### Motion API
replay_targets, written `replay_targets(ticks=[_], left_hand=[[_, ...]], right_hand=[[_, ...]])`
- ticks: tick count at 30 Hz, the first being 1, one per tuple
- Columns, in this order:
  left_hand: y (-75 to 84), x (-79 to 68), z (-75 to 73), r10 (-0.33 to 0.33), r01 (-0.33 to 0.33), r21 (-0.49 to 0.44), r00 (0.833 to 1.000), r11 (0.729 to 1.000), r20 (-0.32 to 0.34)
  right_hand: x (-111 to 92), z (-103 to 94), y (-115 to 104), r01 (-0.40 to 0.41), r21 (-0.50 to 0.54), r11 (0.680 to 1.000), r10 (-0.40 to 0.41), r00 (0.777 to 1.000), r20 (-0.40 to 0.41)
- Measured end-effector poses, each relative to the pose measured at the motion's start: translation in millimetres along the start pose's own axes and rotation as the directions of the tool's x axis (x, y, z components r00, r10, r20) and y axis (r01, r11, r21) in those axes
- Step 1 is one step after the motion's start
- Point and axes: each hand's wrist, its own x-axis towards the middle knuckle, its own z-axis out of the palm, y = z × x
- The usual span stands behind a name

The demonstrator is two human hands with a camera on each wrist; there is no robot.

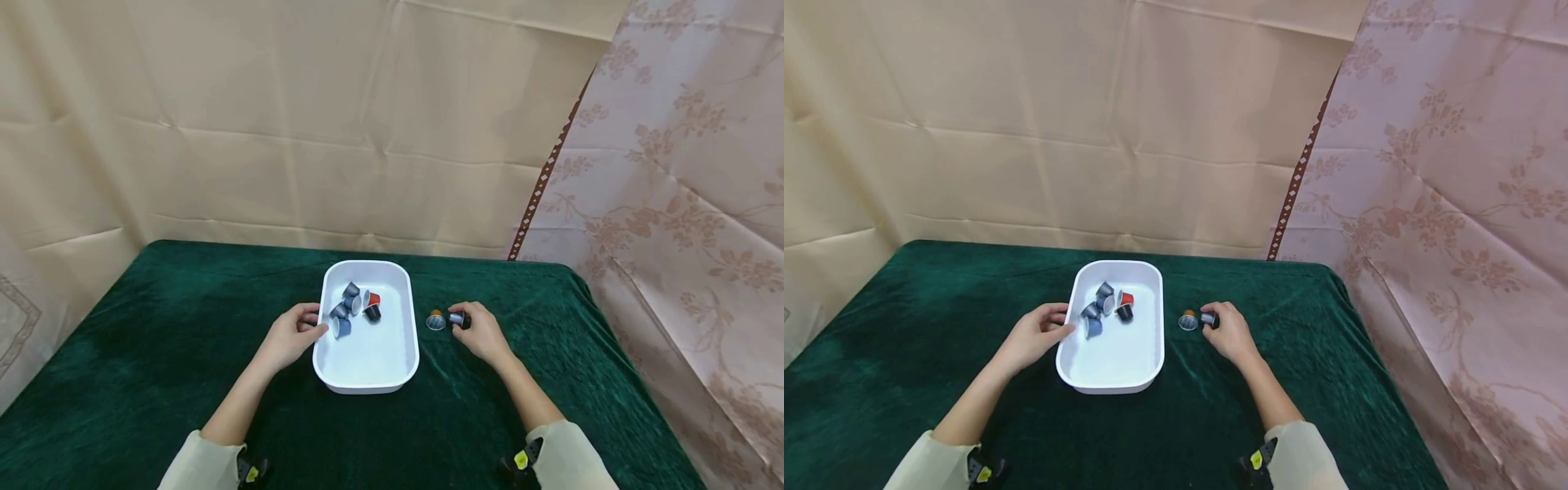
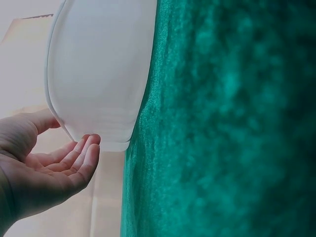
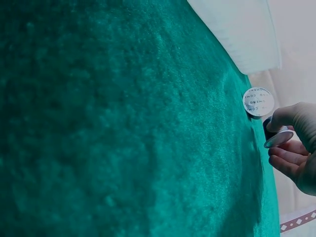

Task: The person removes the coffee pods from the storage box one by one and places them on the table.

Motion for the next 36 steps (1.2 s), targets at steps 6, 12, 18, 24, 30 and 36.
replay_targets(ticks=[6, 12, 18, 24, 30, 36], left_hand=[[0.1, -0.5, -0.6, -0.005, 0.005, 0.0, 1.0, 1.0, 0.002], [0.7, -1.5, -1.7, -0.006, 0.006, 0.001, 1.0, 1.0, 0.006], [1.2, -1.7, -2.1, -0.003, 0.003, -0.002, 1.0, 1.0, 0.007], [0.9, -1.8, -1.7, 0.001, -0.001, -0.004, 1.0, 1.0, 0.005], [1.5, -2.1, -1.6, 0.0, 0.0, -0.016, 1.0, 1.0, 0.007], [0.6, -2.2, -1.3, 0.002, -0.001, -0.02, 1.0, 1.0, 0.008]], right_hand=[[-0.2, 2.0, 0.7, -0.029, 0.008, 1.0, 0.028, 0.999, 0.018], [0.3, 3.4, 0.9, -0.04, 0.005, 0.999, 0.04, 0.999, 0.024], [0.4, 3.5, -1.8, -0.042, 0.001, 0.999, 0.042, 0.999, 0.02], [0.2, 3.3, -3.0, -0.039, -0.008, 0.999, 0.039, 0.999, 0.026], [-0.7, 3.9, -2.0, -0.037, -0.007, 0.999, 0.037, 0.999, 0.036], [-0.7, 5.0, -0.6, -0.038, -0.003, 0.999, 0.038, 0.998, 0.045]])
